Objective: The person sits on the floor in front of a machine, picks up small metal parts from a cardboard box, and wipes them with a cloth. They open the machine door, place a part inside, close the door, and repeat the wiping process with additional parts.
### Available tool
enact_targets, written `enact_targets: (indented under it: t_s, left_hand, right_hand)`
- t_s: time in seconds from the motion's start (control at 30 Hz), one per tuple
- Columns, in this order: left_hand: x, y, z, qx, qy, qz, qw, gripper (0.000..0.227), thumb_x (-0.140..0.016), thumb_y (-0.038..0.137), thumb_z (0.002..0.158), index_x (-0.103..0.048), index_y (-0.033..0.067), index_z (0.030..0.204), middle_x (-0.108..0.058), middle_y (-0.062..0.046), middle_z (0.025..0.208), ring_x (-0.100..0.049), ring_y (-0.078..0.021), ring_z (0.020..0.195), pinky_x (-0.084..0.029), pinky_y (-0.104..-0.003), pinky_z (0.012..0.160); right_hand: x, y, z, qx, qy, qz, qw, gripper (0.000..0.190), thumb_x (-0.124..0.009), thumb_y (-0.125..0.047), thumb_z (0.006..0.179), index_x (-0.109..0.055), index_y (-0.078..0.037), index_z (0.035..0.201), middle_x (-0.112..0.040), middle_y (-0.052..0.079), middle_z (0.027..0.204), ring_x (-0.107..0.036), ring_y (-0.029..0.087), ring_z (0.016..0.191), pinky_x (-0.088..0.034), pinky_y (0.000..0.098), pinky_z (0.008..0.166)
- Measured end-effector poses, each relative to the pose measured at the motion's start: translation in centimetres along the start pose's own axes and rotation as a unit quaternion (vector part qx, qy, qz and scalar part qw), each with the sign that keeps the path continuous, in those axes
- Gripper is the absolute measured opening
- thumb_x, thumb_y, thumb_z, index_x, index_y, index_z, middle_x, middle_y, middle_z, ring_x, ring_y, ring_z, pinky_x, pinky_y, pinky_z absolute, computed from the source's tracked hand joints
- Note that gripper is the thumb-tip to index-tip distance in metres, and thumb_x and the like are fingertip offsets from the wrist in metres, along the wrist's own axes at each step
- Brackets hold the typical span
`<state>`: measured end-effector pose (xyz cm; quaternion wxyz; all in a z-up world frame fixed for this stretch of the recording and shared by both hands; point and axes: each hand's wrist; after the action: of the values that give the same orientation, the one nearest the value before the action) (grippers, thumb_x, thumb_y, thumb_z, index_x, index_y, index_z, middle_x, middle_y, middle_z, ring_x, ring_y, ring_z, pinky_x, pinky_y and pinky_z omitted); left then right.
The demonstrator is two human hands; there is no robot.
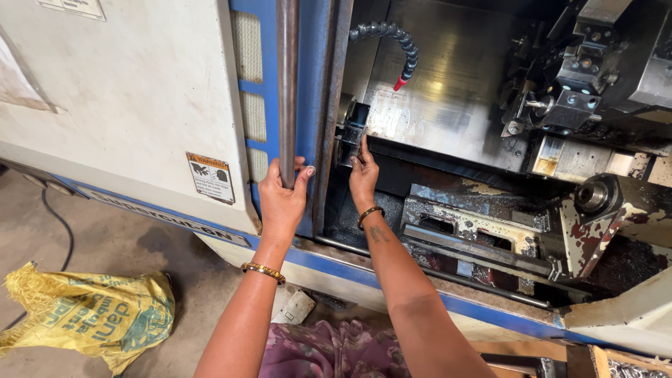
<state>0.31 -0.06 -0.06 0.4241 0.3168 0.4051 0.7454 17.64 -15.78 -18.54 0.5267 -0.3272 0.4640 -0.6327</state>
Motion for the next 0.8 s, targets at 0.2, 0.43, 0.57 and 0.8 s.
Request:
enact_targets:
  t_s: [0.2,0.43,0.57,0.8]
  left_hand:
    - [-0.1,-0.1,0.1,-0.02,0.012,0.007,1.0,0.021,-0.077,0.008,0.092,-0.065,-0.0013,0.106,-0.077,-0.012,0.095,-0.073,-0.015,0.086,-0.057,-0.029,0.079]
    - [-0.3,-0.1,0.2,0.002,0.014,0.013,1.0,0.02,-0.076,0.007,0.091,-0.066,-0.0002,0.106,-0.076,-0.012,0.091,-0.075,-0.0164,0.083,-0.057,-0.03,0.076]
    - [-0.4,0.2,0.3,-0.007,0.017,0.012,1.0,0.019,-0.076,0.006,0.091,-0.066,0.0001,0.106,-0.076,-0.012,0.09,-0.074,-0.018,0.082,-0.057,-0.031,0.076]
    - [-0.4,0.3,0.4,0.023,0.015,0.019,0.999,0.021,-0.077,0.007,0.09,-0.067,0.0013,0.107,-0.075,-0.013,0.087,-0.071,-0.0213,0.077,-0.056,-0.033,0.072]
  right_hand:
    - [0.0,0.6,0.1,0.002,0.001,-0.005,1.0,0.071,-0.06,0.015,0.094,-0.047,-0.021,0.154,-0.064,0.008,0.141,-0.062,0.007,0.104,-0.052,0.0213,0.095]
    - [0.1,0.3,0.4,0.006,-0.007,-0.01,1.0,0.071,-0.06,0.016,0.095,-0.048,-0.022,0.154,-0.066,0.01,0.137,-0.063,0.01,0.104,-0.054,0.0231,0.093]
    - [0.8,-1.7,0.1,0.002,-0.029,-0.064,0.997,0.073,-0.06,0.014,0.094,-0.044,-0.023,0.156,-0.068,0.013,0.137,-0.068,0.014,0.115,-0.054,0.0264,0.099]
    - [6.4,-5.5,-2.0,0.017,-0.147,-0.254,0.956,0.077,-0.069,0.008,0.081,-0.046,-0.013,0.151,-0.058,0.021,0.141,-0.062,0.028,0.115,-0.051,0.0338,0.096]
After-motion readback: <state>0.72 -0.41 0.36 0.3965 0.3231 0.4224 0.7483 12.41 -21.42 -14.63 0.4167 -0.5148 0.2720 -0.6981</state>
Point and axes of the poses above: each hand's wrist, its own z-axis towards the middle knuckle, its own x-axis out of the back of the hand, y = z × x
